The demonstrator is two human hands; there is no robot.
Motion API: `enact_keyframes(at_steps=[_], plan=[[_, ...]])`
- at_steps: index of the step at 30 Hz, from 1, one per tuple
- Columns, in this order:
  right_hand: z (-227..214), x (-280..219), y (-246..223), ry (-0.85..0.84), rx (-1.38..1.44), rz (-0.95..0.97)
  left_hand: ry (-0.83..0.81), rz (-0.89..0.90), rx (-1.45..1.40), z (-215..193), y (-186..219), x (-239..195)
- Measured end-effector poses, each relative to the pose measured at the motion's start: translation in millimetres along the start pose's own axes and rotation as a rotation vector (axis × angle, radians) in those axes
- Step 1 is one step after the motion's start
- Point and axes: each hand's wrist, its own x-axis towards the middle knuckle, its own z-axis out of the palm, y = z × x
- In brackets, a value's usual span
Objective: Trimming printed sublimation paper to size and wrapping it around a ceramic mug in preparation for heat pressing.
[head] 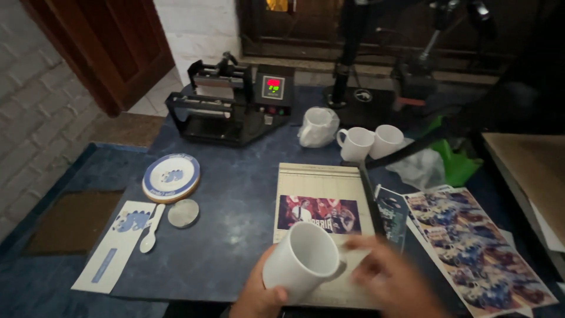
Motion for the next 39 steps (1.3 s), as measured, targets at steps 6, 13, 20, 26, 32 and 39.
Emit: enact_keyframes(at_steps=[6,13,20,26,32,39], plan=[[35.3,14.0,55.6,-0.186,0.356,-0.329,-0.158,-0.024,0.534,18.7,40.4,-0.3],[44.9,18.3,54.8,-0.085,0.091,-0.428,-0.317,0.229,1.34,17.6,65.4,13.4],[64.3,29.6,62.2,0.039,0.128,-0.425,-0.316,0.088,1.427,13.1,62.8,23.2],[72.2,34.8,70.2,0.059,0.213,-0.401,-0.316,0.081,1.384,6.2,53.3,29.2],[37.7,5.1,68.1,-0.08,0.049,-0.041,-0.274,0.108,1.351,-11.3,36.9,29.0],[-74.2,5.6,30.5,0.803,0.383,0.187,-0.11,0.4,1.331,-86.4,2.8,29.5]])
